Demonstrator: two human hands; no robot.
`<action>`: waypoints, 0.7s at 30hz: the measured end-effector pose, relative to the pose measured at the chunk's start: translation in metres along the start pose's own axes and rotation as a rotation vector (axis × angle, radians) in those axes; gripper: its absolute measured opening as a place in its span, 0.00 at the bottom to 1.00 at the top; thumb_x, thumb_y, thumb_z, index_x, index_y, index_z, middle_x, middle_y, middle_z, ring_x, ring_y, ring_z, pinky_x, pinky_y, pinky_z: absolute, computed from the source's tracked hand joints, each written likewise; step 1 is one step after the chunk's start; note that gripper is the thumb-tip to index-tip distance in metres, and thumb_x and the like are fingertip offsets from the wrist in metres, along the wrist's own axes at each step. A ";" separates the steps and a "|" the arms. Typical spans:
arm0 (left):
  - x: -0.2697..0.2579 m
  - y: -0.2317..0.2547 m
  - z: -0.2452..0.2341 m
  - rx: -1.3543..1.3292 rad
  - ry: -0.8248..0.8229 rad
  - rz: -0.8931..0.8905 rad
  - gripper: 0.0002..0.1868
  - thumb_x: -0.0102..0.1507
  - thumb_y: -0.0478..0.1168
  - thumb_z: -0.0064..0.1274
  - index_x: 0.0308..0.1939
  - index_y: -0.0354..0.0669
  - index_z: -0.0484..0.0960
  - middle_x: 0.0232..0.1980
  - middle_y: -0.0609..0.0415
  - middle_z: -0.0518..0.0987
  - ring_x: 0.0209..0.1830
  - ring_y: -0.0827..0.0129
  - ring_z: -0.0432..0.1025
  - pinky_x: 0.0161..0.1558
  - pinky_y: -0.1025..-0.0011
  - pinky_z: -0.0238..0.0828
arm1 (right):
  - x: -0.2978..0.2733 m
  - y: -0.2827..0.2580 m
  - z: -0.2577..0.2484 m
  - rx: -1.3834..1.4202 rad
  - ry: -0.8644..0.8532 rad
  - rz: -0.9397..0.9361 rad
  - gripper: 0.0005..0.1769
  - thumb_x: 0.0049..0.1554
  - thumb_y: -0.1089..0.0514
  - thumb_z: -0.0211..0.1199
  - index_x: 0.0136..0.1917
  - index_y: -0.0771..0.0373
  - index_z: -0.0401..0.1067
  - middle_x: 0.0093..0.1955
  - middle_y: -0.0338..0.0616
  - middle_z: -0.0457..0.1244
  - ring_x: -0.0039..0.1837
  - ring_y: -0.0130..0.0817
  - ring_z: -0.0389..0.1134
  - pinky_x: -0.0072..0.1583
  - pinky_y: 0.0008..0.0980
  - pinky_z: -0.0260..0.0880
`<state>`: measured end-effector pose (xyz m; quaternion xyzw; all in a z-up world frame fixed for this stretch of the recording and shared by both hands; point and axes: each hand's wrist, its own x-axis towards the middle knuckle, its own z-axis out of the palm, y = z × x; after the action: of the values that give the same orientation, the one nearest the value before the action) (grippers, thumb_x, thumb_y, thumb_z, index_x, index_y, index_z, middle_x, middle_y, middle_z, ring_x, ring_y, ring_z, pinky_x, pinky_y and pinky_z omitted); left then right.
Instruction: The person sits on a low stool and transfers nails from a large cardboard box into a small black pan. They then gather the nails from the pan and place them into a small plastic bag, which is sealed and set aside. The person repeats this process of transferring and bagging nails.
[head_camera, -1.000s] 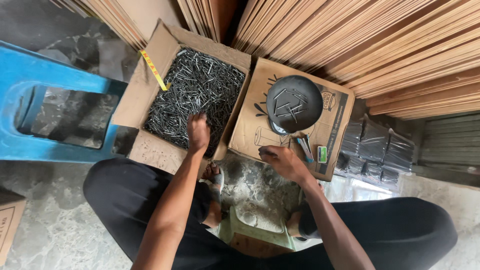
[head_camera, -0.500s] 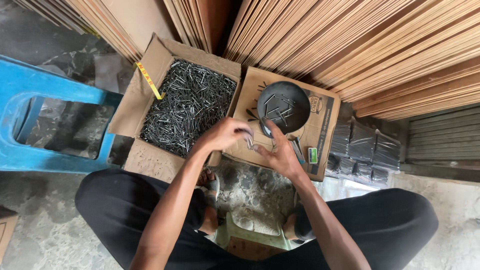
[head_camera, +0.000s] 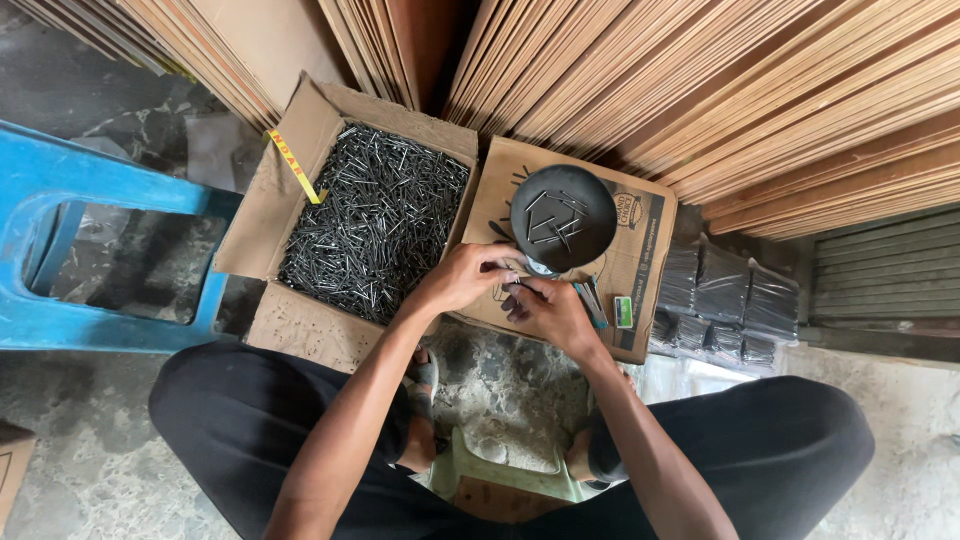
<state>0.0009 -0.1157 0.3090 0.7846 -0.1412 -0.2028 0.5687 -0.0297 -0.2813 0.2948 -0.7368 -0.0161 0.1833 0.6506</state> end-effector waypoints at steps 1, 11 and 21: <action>0.000 -0.004 -0.002 0.000 0.002 -0.002 0.13 0.58 0.39 0.51 0.47 0.46 0.78 0.40 0.42 0.79 0.49 0.50 0.71 0.50 0.58 0.65 | 0.001 0.007 -0.004 0.001 -0.003 0.001 0.08 0.53 0.65 0.56 0.36 0.71 0.72 0.31 0.51 0.66 0.34 0.30 0.68 0.36 0.27 0.71; -0.009 -0.154 -0.044 0.112 0.480 -0.304 0.13 0.59 0.40 0.50 0.48 0.49 0.77 0.42 0.48 0.79 0.46 0.59 0.72 0.48 0.63 0.67 | 0.020 0.026 -0.024 0.211 0.372 0.045 0.16 0.52 0.67 0.58 0.55 0.69 0.65 0.46 0.52 0.62 0.46 0.33 0.65 0.50 0.30 0.67; 0.001 -0.291 -0.012 0.281 0.554 -0.517 0.15 0.58 0.34 0.46 0.49 0.42 0.76 0.49 0.44 0.73 0.50 0.53 0.69 0.51 0.63 0.68 | 0.025 0.021 -0.018 0.068 0.226 0.092 0.17 0.48 0.67 0.63 0.53 0.64 0.71 0.48 0.53 0.65 0.52 0.35 0.67 0.53 0.32 0.68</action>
<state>0.0047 -0.0153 0.0361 0.8892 0.1929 -0.0988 0.4029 -0.0061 -0.2952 0.2702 -0.7302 0.0973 0.1290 0.6639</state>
